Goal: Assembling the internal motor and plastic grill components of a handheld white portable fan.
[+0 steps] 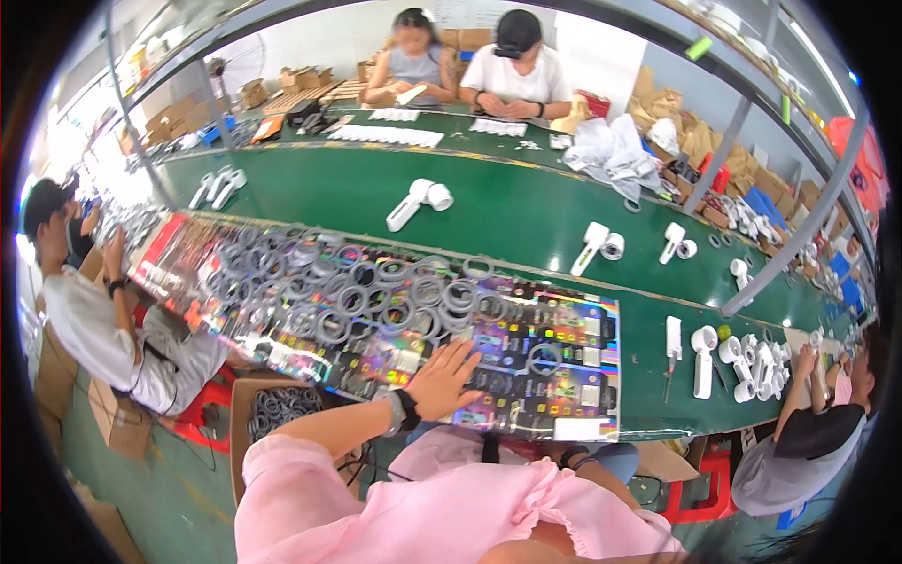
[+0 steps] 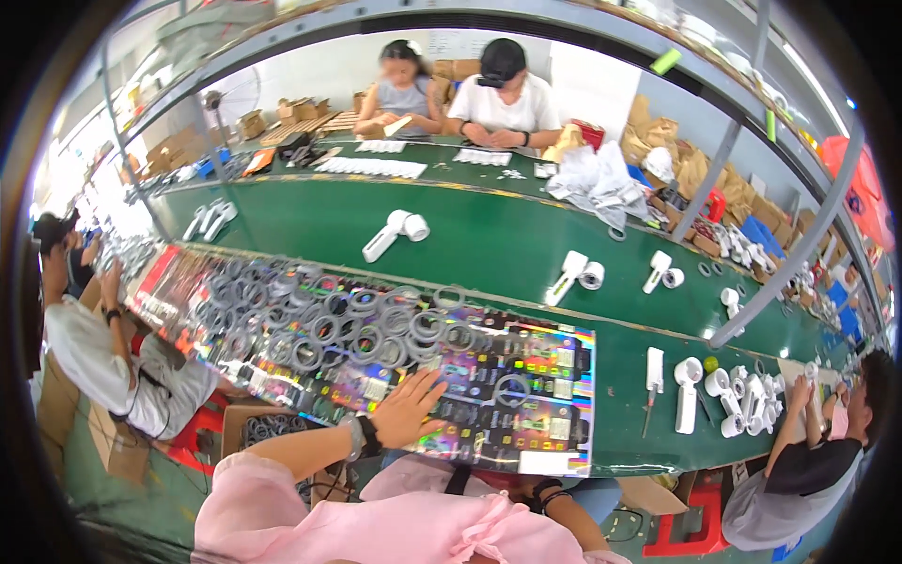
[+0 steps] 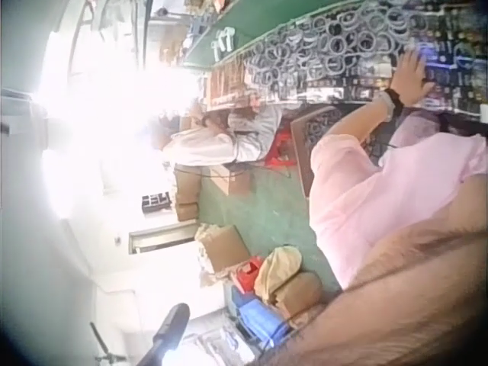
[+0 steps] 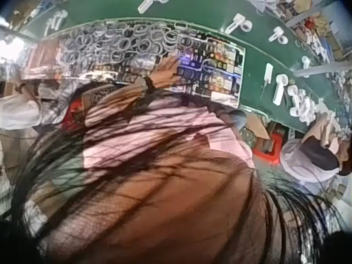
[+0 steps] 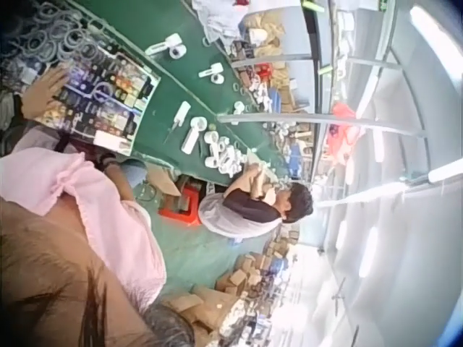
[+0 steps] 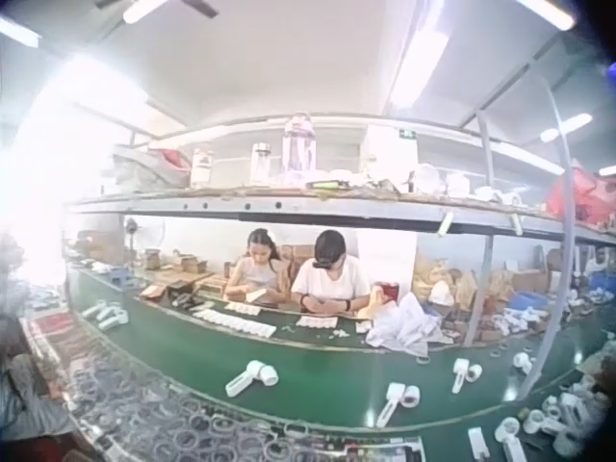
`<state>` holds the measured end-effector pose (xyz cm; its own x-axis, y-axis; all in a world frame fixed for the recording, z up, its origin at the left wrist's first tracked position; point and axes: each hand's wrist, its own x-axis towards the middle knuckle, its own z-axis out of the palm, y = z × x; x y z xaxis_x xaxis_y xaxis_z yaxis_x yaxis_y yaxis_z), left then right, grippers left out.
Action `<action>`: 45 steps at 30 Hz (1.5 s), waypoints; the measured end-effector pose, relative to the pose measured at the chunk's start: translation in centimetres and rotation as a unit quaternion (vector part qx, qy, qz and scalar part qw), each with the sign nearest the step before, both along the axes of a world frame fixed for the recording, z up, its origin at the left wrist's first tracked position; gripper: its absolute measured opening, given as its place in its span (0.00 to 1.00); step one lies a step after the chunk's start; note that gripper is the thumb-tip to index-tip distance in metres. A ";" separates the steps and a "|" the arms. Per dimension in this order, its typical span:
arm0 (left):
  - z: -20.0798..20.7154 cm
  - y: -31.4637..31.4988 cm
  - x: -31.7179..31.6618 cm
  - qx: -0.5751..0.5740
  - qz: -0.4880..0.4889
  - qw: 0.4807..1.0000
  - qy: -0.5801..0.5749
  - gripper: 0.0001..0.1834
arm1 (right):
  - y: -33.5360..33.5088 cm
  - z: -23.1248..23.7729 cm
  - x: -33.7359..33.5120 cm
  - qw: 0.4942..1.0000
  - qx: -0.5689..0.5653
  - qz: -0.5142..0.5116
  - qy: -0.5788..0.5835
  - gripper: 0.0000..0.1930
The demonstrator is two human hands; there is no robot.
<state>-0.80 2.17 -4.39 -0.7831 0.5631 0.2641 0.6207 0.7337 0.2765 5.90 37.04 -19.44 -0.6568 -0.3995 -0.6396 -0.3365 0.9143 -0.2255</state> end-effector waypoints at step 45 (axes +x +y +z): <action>1.7 1.0 -0.6 -0.052 0.013 0.995 -0.090 0.42 | -6.0 20.1 -13.0 0.794 -0.532 -0.202 -0.215 0.16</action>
